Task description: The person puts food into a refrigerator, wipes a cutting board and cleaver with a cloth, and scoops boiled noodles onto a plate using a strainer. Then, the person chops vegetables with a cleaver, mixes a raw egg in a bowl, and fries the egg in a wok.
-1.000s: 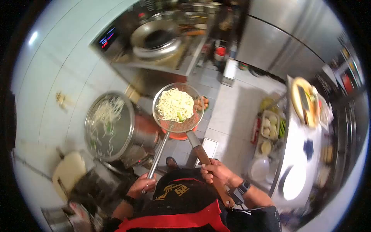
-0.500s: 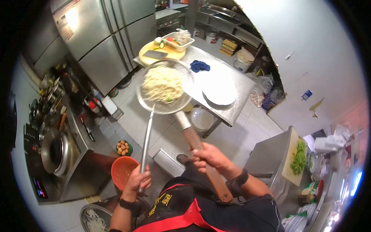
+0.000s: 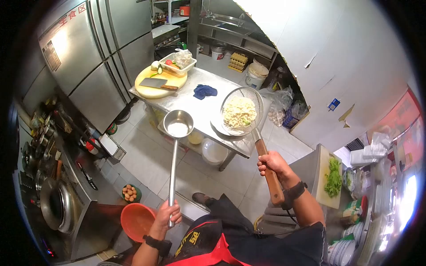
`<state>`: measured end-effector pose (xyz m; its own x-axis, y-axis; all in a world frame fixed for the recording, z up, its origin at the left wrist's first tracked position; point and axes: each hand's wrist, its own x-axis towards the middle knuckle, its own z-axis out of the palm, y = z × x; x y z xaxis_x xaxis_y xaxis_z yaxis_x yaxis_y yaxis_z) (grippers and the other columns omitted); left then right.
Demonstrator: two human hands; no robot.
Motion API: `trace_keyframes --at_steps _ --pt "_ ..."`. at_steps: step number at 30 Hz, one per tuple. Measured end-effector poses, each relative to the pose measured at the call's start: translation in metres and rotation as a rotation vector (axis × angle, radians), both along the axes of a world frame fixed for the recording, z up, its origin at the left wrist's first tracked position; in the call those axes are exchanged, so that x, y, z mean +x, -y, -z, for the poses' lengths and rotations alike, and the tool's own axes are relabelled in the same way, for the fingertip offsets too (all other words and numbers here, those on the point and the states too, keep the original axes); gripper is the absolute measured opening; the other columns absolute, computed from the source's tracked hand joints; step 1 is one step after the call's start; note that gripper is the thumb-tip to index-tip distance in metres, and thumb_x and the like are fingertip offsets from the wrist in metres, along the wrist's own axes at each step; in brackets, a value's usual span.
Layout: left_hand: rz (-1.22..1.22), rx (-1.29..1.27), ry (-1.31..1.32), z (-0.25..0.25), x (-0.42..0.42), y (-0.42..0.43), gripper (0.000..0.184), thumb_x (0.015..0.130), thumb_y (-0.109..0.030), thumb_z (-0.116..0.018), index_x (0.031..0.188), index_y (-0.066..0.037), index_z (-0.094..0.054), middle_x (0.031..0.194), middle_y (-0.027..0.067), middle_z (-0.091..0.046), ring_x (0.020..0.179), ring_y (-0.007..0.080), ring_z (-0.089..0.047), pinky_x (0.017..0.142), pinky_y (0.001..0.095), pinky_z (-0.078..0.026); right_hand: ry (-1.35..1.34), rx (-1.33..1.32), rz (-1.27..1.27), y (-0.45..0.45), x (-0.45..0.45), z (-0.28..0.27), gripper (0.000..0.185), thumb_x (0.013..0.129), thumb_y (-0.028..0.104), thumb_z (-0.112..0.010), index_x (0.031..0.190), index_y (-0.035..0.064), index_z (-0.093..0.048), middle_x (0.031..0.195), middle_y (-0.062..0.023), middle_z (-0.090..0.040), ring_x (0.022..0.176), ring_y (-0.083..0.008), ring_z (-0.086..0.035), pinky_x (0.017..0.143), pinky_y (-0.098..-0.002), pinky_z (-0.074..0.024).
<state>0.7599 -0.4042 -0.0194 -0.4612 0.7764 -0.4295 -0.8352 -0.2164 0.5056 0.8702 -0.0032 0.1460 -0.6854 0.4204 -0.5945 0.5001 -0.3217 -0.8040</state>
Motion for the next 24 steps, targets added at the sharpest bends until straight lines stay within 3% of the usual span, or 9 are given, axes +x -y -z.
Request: trace_keyframes --at_steps 4,6,24 --pt "-0.024 -0.044 0.034 0.012 0.016 0.021 0.010 0.096 -0.004 -0.051 0.102 -0.008 -0.044 0.059 -0.0001 -0.040 0.039 0.0105 -0.039 0.040 0.0295 -0.037 0.018 0.031 0.055 -0.024 -0.007 0.014 0.010 0.094 0.010 -0.052 0.095 0.0042 -0.044 0.078 -0.0027 -0.050 0.058 -0.0080 -0.048 0.050 -0.0251 -0.0433" --pt "-0.052 -0.082 0.047 0.010 0.023 0.029 0.010 0.095 -0.003 -0.051 0.101 -0.008 -0.045 0.058 0.0003 -0.039 0.039 0.0115 -0.039 0.040 0.0304 -0.037 -0.018 0.070 0.174 -0.026 -0.011 0.010 0.012 0.090 0.007 -0.053 0.092 0.0014 -0.042 0.074 -0.0072 -0.051 0.052 -0.0111 -0.050 0.045 -0.0296 -0.0468" --pt "-0.254 -0.081 0.125 0.033 0.091 0.079 0.013 0.094 -0.004 -0.051 0.104 -0.010 -0.045 0.060 0.0005 -0.037 0.039 0.0115 -0.037 0.039 0.0291 -0.033 -0.093 0.315 0.201 -0.017 -0.015 0.008 0.010 0.086 0.004 -0.052 0.088 0.0023 -0.042 0.070 -0.0069 -0.051 0.050 -0.0141 -0.051 0.040 -0.0330 -0.0469"
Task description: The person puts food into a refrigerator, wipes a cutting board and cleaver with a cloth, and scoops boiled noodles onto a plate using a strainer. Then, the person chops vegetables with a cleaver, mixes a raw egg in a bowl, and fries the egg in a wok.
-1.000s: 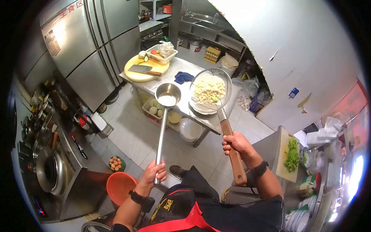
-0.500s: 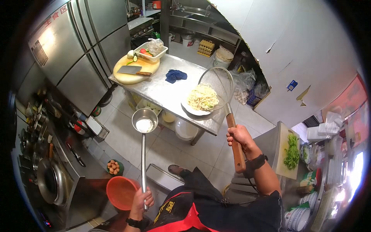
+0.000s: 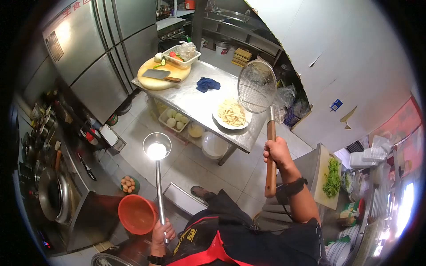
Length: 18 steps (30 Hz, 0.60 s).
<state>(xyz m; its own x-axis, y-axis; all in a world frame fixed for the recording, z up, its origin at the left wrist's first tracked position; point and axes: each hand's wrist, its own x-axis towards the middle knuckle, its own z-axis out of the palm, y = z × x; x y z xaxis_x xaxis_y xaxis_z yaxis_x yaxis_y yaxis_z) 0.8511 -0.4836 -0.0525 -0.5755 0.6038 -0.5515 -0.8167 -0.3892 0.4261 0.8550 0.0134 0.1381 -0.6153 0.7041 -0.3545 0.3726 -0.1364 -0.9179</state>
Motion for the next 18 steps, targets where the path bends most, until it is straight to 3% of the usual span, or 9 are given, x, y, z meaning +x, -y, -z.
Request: trace_keyframes --at_steps 7,9,12,13,14,15,18 --pt "-0.084 -0.039 -0.012 -0.008 0.018 0.028 0.012 0.095 -0.004 -0.049 0.104 -0.010 -0.046 0.060 0.0007 -0.036 0.039 0.0114 -0.036 0.039 0.0296 -0.032 -0.159 -0.089 -0.024 0.037 -0.007 -0.009 0.008 0.091 0.007 -0.052 0.093 0.0021 -0.045 0.072 -0.0053 -0.051 0.052 -0.0121 -0.050 0.045 -0.0295 -0.0467" --pt "-0.129 -0.019 -0.022 -0.002 0.024 0.040 0.013 0.095 -0.003 -0.049 0.105 -0.010 -0.047 0.060 0.0010 -0.037 0.039 0.0114 -0.037 0.039 0.0301 -0.032 -0.389 -0.461 -0.084 0.052 -0.020 -0.004 0.011 0.096 0.011 -0.053 0.095 0.0032 -0.045 0.075 -0.0031 -0.049 0.054 -0.0100 -0.047 0.047 -0.0268 -0.0439" --pt "-0.214 0.111 -0.090 -0.010 0.032 0.050 0.015 0.096 -0.003 -0.048 0.109 -0.010 -0.049 0.058 -0.0010 -0.037 0.039 0.0112 -0.038 0.041 0.0293 -0.032 -0.483 -0.874 -0.176 0.078 -0.053 0.031 0.009 0.103 0.013 -0.047 0.098 0.0050 -0.047 0.072 0.0034 -0.040 0.054 -0.0052 -0.038 0.047 -0.0209 -0.0372" --pt "-0.270 0.062 -0.090 -0.015 0.036 0.051 0.014 0.097 -0.003 -0.048 0.110 -0.010 -0.049 0.056 -0.0021 -0.037 0.039 0.0106 -0.038 0.041 0.0287 -0.032 -0.423 -0.831 -0.304 0.092 -0.065 0.035 0.012 0.104 0.014 -0.044 0.106 0.0041 -0.051 0.072 0.0058 -0.036 0.053 -0.0033 -0.035 0.044 -0.0177 -0.0323" --pt "-0.339 0.045 -0.130 -0.032 0.036 0.049 0.014 0.098 -0.004 -0.048 0.111 -0.009 -0.048 0.056 -0.0024 -0.036 0.039 0.0095 -0.037 0.041 0.0280 -0.032 -0.400 -0.957 -0.336 0.100 -0.082 0.051 0.020 0.105 0.018 -0.044 0.116 0.0032 -0.052 0.071 0.0065 -0.034 0.052 -0.0026 -0.034 0.042 -0.0176 -0.0298" --pt "-0.388 0.133 -0.175 -0.035 0.038 0.051 0.011 0.099 -0.005 -0.048 0.109 -0.008 -0.047 0.056 -0.0029 -0.037 0.040 0.0081 -0.038 0.041 0.0266 -0.032 -0.332 -0.988 -0.418 0.122 -0.098 0.051 0.024 0.105 0.017 -0.043 0.124 0.0038 -0.051 0.071 0.0060 -0.033 0.052 -0.0026 -0.033 0.041 -0.0182 -0.0312" --pt "-0.639 -0.020 -0.268 -0.053 0.067 0.062 0.011 0.097 -0.007 -0.054 0.103 -0.007 -0.044 0.059 -0.0024 -0.043 0.042 0.0071 -0.043 0.042 0.0244 -0.037 -0.026 -0.975 -0.636 0.186 -0.146 0.077 0.015 0.104 0.019 -0.046 0.114 0.0085 -0.050 0.069 0.0055 -0.036 0.051 -0.0032 -0.036 0.040 -0.0181 -0.0335"
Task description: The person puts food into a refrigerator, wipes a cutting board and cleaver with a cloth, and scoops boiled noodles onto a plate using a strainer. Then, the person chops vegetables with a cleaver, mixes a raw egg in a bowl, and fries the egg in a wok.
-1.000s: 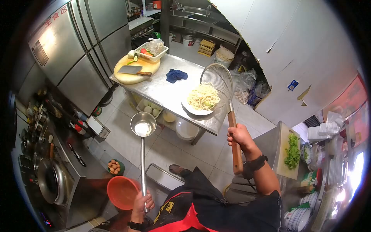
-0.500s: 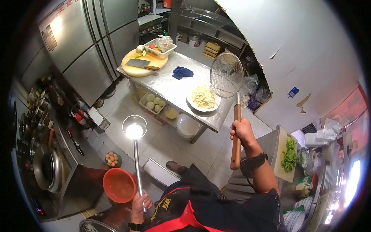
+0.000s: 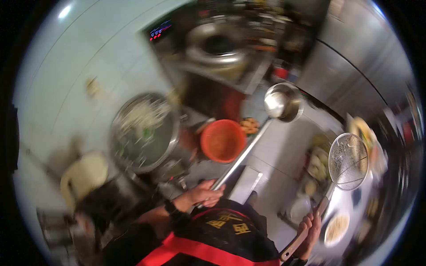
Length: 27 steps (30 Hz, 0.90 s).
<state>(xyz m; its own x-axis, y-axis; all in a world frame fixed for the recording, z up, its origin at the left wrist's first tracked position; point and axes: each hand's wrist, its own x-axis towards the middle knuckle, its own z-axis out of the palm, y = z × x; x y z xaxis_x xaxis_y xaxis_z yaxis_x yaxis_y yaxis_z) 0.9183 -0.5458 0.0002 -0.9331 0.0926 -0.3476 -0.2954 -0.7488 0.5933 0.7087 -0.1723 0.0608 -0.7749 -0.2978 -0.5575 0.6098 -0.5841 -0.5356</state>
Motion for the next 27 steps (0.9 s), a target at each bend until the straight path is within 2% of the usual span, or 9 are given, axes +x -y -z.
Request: trace_keyframes --at_steps 2,9,11,13,15,17,19,21,27 --pt "-0.131 -0.050 -0.025 -0.009 0.026 0.010 0.012 0.097 -0.007 -0.054 0.104 -0.007 -0.044 0.059 -0.0020 -0.044 0.042 0.0072 -0.044 0.042 0.0243 -0.037 -0.043 0.147 -0.241 0.061 -0.017 0.000 0.010 0.102 0.021 -0.050 0.099 0.0122 -0.046 0.070 0.0050 -0.039 0.050 -0.0038 -0.038 0.039 -0.0189 -0.0332" --pt "-0.687 -0.384 0.198 -0.039 0.132 0.016 0.019 0.090 -0.008 -0.061 0.100 -0.007 -0.045 0.060 -0.0010 -0.047 0.041 0.0077 -0.045 0.038 0.0239 -0.036 -0.342 0.457 -1.197 0.305 -0.003 -0.025 0.006 0.096 0.009 -0.049 0.097 0.0072 -0.043 0.074 -0.0027 -0.044 0.051 -0.0134 -0.044 0.041 -0.0307 -0.0399" --pt "-0.827 -0.503 0.492 -0.043 0.171 0.008 0.021 0.087 -0.008 -0.063 0.097 -0.008 -0.045 0.061 -0.0002 -0.048 0.041 0.0081 -0.045 0.037 0.0246 -0.037 -0.359 0.404 -1.380 0.359 0.024 -0.010 0.009 0.094 0.008 -0.052 0.097 0.0063 -0.043 0.076 -0.0044 -0.046 0.053 -0.0146 -0.047 0.044 -0.0313 -0.0410" --pt "-0.992 -0.432 0.549 -0.050 0.208 -0.006 0.021 0.085 -0.006 -0.063 0.096 -0.007 -0.045 0.062 0.0007 -0.049 0.040 0.0089 -0.045 0.036 0.0251 -0.037 -0.280 0.192 -1.521 0.398 0.061 -0.034 0.013 0.093 0.006 -0.054 0.098 0.0071 -0.042 0.076 -0.0049 -0.047 0.055 -0.0147 -0.048 0.046 -0.0306 -0.0418" --pt "-1.086 -0.402 0.611 -0.054 0.234 -0.018 0.021 0.085 -0.005 -0.062 0.097 -0.006 -0.045 0.062 0.0009 -0.049 0.039 0.0094 -0.045 0.036 0.0252 -0.037 -0.096 0.241 -1.615 0.433 0.086 -0.044 0.014 0.095 0.008 -0.053 0.104 0.0056 -0.043 0.077 -0.0036 -0.046 0.057 -0.0126 -0.046 0.049 -0.0286 -0.0421" --pt "-1.178 -0.370 0.673 -0.058 0.252 -0.027 0.021 0.084 -0.004 -0.062 0.097 -0.006 -0.045 0.062 0.0011 -0.049 0.039 0.0099 -0.044 0.036 0.0254 -0.037 0.611 -0.061 -1.704 0.453 0.105 -0.036 0.020 0.097 0.012 -0.051 0.114 0.0028 -0.044 0.078 -0.0014 -0.045 0.058 -0.0105 -0.044 0.050 -0.0263 -0.0408" --pt "-1.317 -0.350 0.679 -0.060 0.263 -0.029 0.021 0.084 -0.003 -0.060 0.098 -0.005 -0.045 0.060 0.0016 -0.047 0.038 0.0104 -0.044 0.036 0.0260 -0.037 0.822 -0.125 -1.664 0.467 0.123 -0.030 0.030 0.100 0.016 -0.048 0.123 -0.0004 -0.042 0.079 -0.0001 -0.044 0.059 -0.0088 -0.044 0.050 -0.0249 -0.0404" --pt "-1.364 -0.328 0.617 -0.055 0.273 -0.029 0.021 0.084 -0.003 -0.060 0.098 -0.005 -0.045 0.059 0.0022 -0.046 0.038 0.0106 -0.043 0.036 0.0264 -0.037 1.327 -0.432 -1.519 0.470 0.145 -0.004 0.032 0.102 0.017 -0.044 0.127 -0.0018 -0.041 0.080 -0.0008 -0.043 0.059 -0.0089 -0.043 0.049 -0.0240 -0.0399" --pt "-1.373 -0.383 0.613 -0.065 0.277 -0.009 0.023 0.084 -0.004 -0.061 0.100 -0.004 -0.045 0.061 0.0022 -0.047 0.037 0.0102 -0.043 0.035 0.0257 -0.036 1.537 -0.499 -1.259 0.491 0.193 0.014 0.042 0.103 0.017 -0.037 0.131 -0.0142 -0.031 0.081 -0.0031 -0.044 0.054 -0.0086 -0.050 0.044 -0.0229 -0.0496"
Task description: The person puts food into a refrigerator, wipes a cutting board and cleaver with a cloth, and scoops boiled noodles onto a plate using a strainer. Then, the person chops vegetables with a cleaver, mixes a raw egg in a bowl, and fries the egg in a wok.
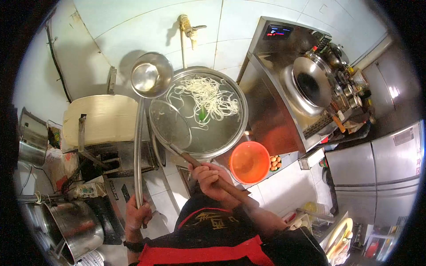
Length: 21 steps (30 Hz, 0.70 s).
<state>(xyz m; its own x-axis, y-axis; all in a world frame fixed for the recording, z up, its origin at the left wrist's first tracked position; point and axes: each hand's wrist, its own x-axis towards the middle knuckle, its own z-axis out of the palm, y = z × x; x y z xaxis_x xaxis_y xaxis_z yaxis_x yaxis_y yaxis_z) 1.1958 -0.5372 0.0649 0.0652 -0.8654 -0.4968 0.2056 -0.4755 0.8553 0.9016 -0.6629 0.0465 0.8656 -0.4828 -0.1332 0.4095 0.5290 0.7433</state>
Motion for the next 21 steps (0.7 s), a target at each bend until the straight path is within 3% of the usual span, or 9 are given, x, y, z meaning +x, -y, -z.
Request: trace_keyframes --at_steps 3,10,12,13,16,17,18,20,21 --pt "0.008 0.009 -0.023 -0.004 -0.003 0.012 0.023 0.085 -0.004 -0.062 0.101 -0.004 -0.046 0.060 0.0017 -0.047 0.037 0.0098 -0.043 0.035 0.0254 -0.036 0.002 0.059 0.073 0.012 0.001 0.010 0.042 0.102 0.015 -0.037 0.132 -0.0139 -0.030 0.080 -0.0034 -0.045 0.055 -0.0094 -0.050 0.048 -0.0229 -0.0504" --pt "0.045 0.014 -0.114 0.013 -0.002 0.033 0.022 0.086 -0.005 -0.063 0.101 -0.005 -0.047 0.060 0.0004 -0.047 0.038 0.0091 -0.043 0.035 0.0256 -0.035 -0.329 -0.036 0.036 0.063 -0.043 0.031 0.025 0.100 0.011 -0.042 0.115 -0.0078 -0.039 0.079 -0.0018 -0.048 0.062 -0.0099 -0.052 0.055 -0.0232 -0.0517" --pt "0.079 0.030 -0.066 0.014 0.001 0.038 0.021 0.086 -0.006 -0.063 0.100 -0.005 -0.047 0.059 0.0004 -0.048 0.039 0.0093 -0.044 0.035 0.0256 -0.035 -0.524 -0.025 -0.086 0.089 -0.048 0.029 0.016 0.100 0.013 -0.044 0.093 -0.0009 -0.046 0.076 -0.0015 -0.049 0.059 -0.0131 -0.051 0.058 -0.0259 -0.0496" --pt "0.073 0.024 -0.067 0.016 0.002 0.039 0.021 0.086 -0.006 -0.063 0.100 -0.005 -0.047 0.059 0.0004 -0.048 0.039 0.0093 -0.044 0.035 0.0256 -0.035 -0.672 -0.442 -0.156 0.101 -0.049 0.040 0.017 0.099 0.013 -0.046 0.084 0.0049 -0.043 0.072 -0.0014 -0.049 0.058 -0.0136 -0.050 0.060 -0.0260 -0.0486" --pt "0.079 0.049 -0.039 0.018 0.006 0.039 0.022 0.085 -0.007 -0.064 0.098 -0.005 -0.047 0.057 0.0005 -0.048 0.039 0.0096 -0.045 0.035 0.0257 -0.035 -0.899 -0.201 -0.208 0.133 -0.034 0.044 0.018 0.097 0.012 -0.048 0.080 0.0073 -0.044 0.068 -0.0021 -0.048 0.058 -0.0147 -0.051 0.061 -0.0268 -0.0486" --pt "0.086 0.057 -0.044 0.016 0.008 0.041 0.022 0.085 -0.007 -0.064 0.098 -0.005 -0.046 0.057 0.0006 -0.048 0.039 0.0096 -0.045 0.036 0.0257 -0.035 -1.000 -0.420 -0.207 0.144 -0.033 0.068 0.018 0.095 0.009 -0.050 0.077 0.0065 -0.048 0.066 -0.0044 -0.051 0.060 -0.0171 -0.053 0.062 -0.0299 -0.0496" --pt "0.094 0.066 -0.051 0.015 0.009 0.041 0.023 0.084 -0.007 -0.064 0.098 -0.005 -0.046 0.058 0.0006 -0.048 0.040 0.0097 -0.046 0.036 0.0256 -0.036 -1.001 -0.425 -0.206 0.152 -0.029 0.089 0.018 0.095 0.009 -0.050 0.077 0.0065 -0.048 0.066 -0.0044 -0.051 0.060 -0.0171 -0.053 0.062 -0.0299 -0.0496" --pt "0.089 0.062 -0.060 0.016 0.011 0.043 0.023 0.084 -0.006 -0.064 0.098 -0.005 -0.046 0.058 0.0007 -0.048 0.040 0.0097 -0.046 0.036 0.0257 -0.036 -1.325 -0.738 -0.225 0.166 -0.013 0.114 0.016 0.093 0.007 -0.050 0.078 0.0030 -0.051 0.068 -0.0070 -0.054 0.063 -0.0195 -0.056 0.062 -0.0331 -0.0503" --pt "0.089 0.067 -0.066 0.016 0.013 0.044 0.023 0.084 -0.006 -0.064 0.098 -0.005 -0.046 0.058 0.0009 -0.048 0.040 0.0097 -0.046 0.036 0.0257 -0.036 -1.348 -0.671 -0.246 0.166 -0.001 0.101 0.013 0.092 0.007 -0.051 0.081 0.0000 -0.054 0.069 -0.0086 -0.056 0.062 -0.0209 -0.058 0.061 -0.0356 -0.0508"
